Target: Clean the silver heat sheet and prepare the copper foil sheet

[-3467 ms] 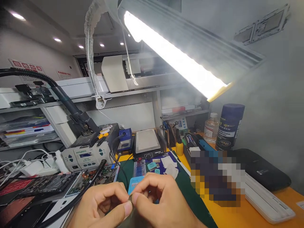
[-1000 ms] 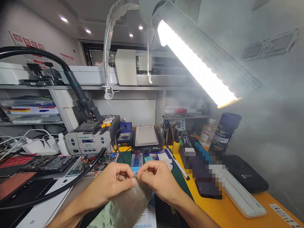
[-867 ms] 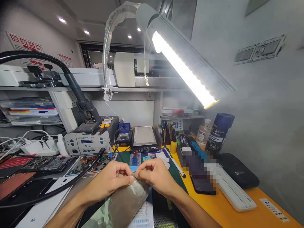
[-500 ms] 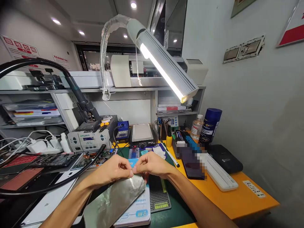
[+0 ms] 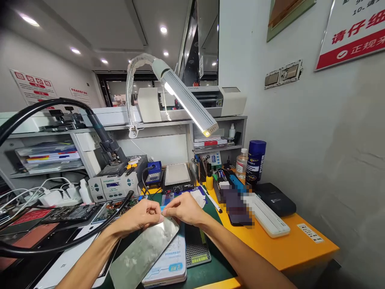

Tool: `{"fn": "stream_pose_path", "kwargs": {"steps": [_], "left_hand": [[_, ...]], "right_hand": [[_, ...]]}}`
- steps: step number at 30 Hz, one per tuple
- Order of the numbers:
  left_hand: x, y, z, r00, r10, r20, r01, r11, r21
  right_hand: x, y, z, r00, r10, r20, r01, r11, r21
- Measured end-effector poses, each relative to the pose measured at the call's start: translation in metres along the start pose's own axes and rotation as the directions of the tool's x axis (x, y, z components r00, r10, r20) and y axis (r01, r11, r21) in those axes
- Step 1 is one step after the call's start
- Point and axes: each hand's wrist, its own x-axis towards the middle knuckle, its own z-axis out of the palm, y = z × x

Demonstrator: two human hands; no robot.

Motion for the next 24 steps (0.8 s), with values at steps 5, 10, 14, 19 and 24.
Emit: {"fn": "stream_pose_path", "kwargs": {"steps": [5, 10, 14, 19, 24], "left_hand": [[-0.002, 0.000, 0.003, 0.988, 0.072, -0.138, -0.089, 0.988, -0.125], [0.001, -0.005, 0.008, 0.915, 0.127, -0.382, -0.237, 0.937, -0.256], [0.001, -0.002, 0.013, 0.862, 0.194, -0.468, -0.354, 0.892, -0.281], [-0.005, 0.007, 0.018, 0.820, 0.280, -0.500, -0.449, 0.855, -0.258], [-0.013, 0.015, 0.018, 0.744, 0.284, -0.605, -0.501, 0.836, -0.224]], "right_hand": [[0.001, -0.005, -0.011, 0.997, 0.018, -0.073, -0.007, 0.988, 0.153], [-0.008, -0.015, -0.019, 0.992, -0.030, 0.120, -0.002, 0.967, 0.255], [-0.015, -0.017, -0.005, 0.977, -0.126, 0.170, 0.086, 0.970, 0.227], [-0.020, -0.024, 0.004, 0.968, -0.219, 0.122, 0.202, 0.970, 0.138], [-0.025, -0.033, 0.002, 0.955, -0.295, 0.031, 0.294, 0.955, 0.052]]}}
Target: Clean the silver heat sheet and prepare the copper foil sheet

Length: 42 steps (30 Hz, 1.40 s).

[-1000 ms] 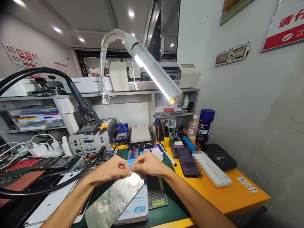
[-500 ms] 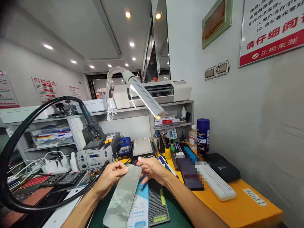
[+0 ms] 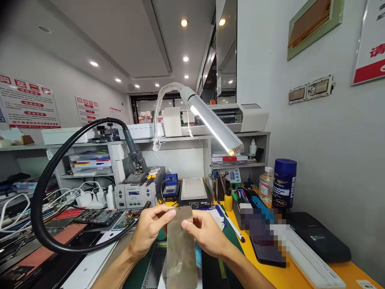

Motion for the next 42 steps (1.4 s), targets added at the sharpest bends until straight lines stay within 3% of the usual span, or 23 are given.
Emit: {"fn": "stream_pose_path", "kwargs": {"steps": [8, 16, 26, 28, 32, 37, 40, 42], "left_hand": [[-0.012, 0.012, 0.000, 0.963, 0.205, -0.172, -0.176, 0.969, 0.173], [-0.017, 0.014, -0.001, 0.939, 0.309, -0.152, -0.271, 0.936, 0.225], [-0.022, 0.019, 0.002, 0.940, 0.290, -0.180, -0.272, 0.955, 0.119], [-0.023, 0.020, 0.001, 0.954, 0.225, -0.196, -0.220, 0.974, 0.046], [-0.019, 0.016, -0.005, 0.987, -0.013, -0.158, -0.007, 0.992, -0.126], [-0.009, 0.013, -0.017, 0.990, -0.134, -0.033, 0.132, 0.990, -0.053], [-0.004, 0.012, -0.026, 0.965, -0.231, 0.124, 0.233, 0.972, -0.003], [-0.002, 0.011, -0.031, 0.918, -0.316, 0.240, 0.318, 0.947, 0.032]], "right_hand": [[-0.002, 0.003, -0.001, 0.970, -0.139, -0.199, 0.090, 0.967, -0.236], [-0.006, 0.007, -0.001, 0.939, -0.266, -0.220, 0.160, 0.901, -0.404], [-0.005, -0.001, 0.002, 0.979, -0.078, -0.190, 0.055, 0.991, -0.121], [-0.006, 0.001, 0.004, 0.985, -0.029, -0.171, 0.023, 0.999, -0.038], [-0.009, 0.008, 0.007, 0.986, 0.062, -0.154, -0.049, 0.995, 0.088], [-0.008, 0.007, 0.001, 0.954, 0.275, -0.121, -0.239, 0.939, 0.247], [-0.004, 0.002, -0.008, 0.936, 0.347, -0.055, -0.327, 0.918, 0.226], [-0.001, 0.000, -0.015, 0.938, 0.347, -0.013, -0.339, 0.923, 0.180]]}}
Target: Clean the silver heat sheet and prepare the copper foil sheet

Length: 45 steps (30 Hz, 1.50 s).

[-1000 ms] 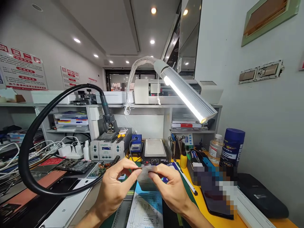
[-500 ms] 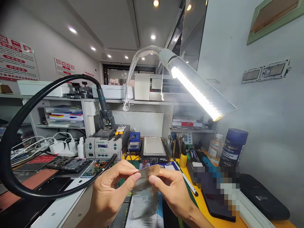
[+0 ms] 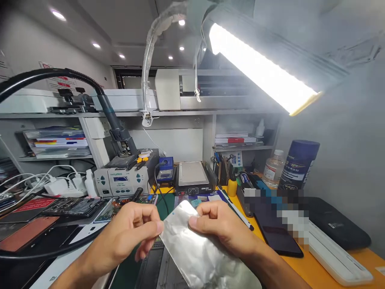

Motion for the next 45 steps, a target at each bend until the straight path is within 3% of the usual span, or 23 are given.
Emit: {"fn": "stream_pose_path", "kwargs": {"steps": [3, 10, 19, 21, 24, 26, 28, 35, 41, 45], "left_hand": [[0.001, -0.001, -0.005, 0.984, -0.117, 0.131, 0.110, 0.992, 0.058], [0.002, 0.000, -0.004, 0.935, -0.240, 0.260, 0.212, 0.968, 0.133], [0.010, -0.012, -0.001, 0.912, -0.189, 0.364, 0.205, 0.979, -0.005], [0.010, -0.015, 0.001, 0.937, -0.124, 0.326, 0.147, 0.988, -0.047], [0.008, -0.016, 0.010, 0.991, 0.039, 0.125, -0.029, 0.997, -0.077], [0.006, -0.017, 0.018, 0.988, 0.147, -0.038, -0.149, 0.988, -0.036], [0.005, -0.018, 0.023, 0.971, 0.219, -0.101, -0.218, 0.976, 0.020], [0.005, -0.021, 0.024, 0.936, 0.337, -0.096, -0.335, 0.941, 0.035], [0.004, -0.016, 0.028, 0.894, 0.428, -0.129, -0.432, 0.902, 0.002], [0.004, -0.015, 0.029, 0.893, 0.435, -0.114, -0.443, 0.895, -0.053]], "right_hand": [[0.003, -0.002, -0.010, 0.998, 0.003, 0.061, 0.001, 0.998, -0.060], [0.008, 0.001, -0.025, 0.983, 0.043, 0.180, -0.034, 0.998, -0.052], [0.010, 0.005, -0.041, 0.971, 0.066, 0.231, -0.062, 0.998, -0.024], [0.012, 0.005, -0.045, 0.972, 0.085, 0.218, -0.086, 0.996, -0.008], [0.017, 0.008, -0.047, 0.972, 0.121, 0.203, -0.131, 0.991, 0.038], [0.021, 0.012, -0.047, 0.966, 0.142, 0.214, -0.160, 0.984, 0.072], [0.024, 0.017, -0.046, 0.958, 0.159, 0.240, -0.189, 0.976, 0.107], [0.025, 0.021, -0.035, 0.930, 0.170, 0.325, -0.254, 0.938, 0.236], [0.027, 0.031, -0.024, 0.851, 0.237, 0.468, -0.367, 0.907, 0.208], [0.020, 0.028, -0.017, 0.873, 0.211, 0.439, -0.310, 0.936, 0.168]]}}
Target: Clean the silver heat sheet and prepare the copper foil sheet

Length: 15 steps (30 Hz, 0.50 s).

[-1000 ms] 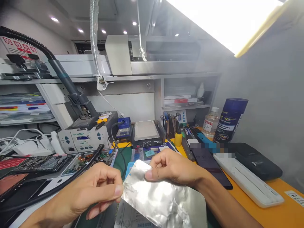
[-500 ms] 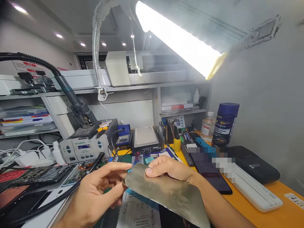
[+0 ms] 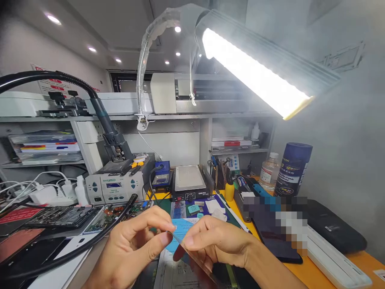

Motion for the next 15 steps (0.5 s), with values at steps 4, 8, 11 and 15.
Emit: {"fn": "stream_pose_path", "kwargs": {"steps": [4, 8, 11, 15], "left_hand": [[-0.001, 0.002, -0.001, 0.999, -0.035, -0.041, 0.036, 0.999, 0.023], [-0.001, 0.002, 0.000, 0.997, -0.033, -0.068, 0.041, 0.992, 0.121], [-0.002, 0.002, 0.002, 0.998, 0.040, -0.043, -0.030, 0.976, 0.216], [-0.004, 0.002, 0.004, 0.984, 0.175, -0.034, -0.157, 0.939, 0.307]], "right_hand": [[-0.015, -0.015, 0.012, 0.968, -0.238, -0.076, 0.208, 0.937, -0.282], [-0.029, -0.029, 0.029, 0.907, -0.390, -0.156, 0.282, 0.841, -0.462], [-0.034, -0.032, 0.044, 0.802, -0.534, -0.268, 0.230, 0.690, -0.686], [-0.033, -0.027, 0.055, 0.677, -0.717, -0.166, 0.268, 0.449, -0.852]]}}
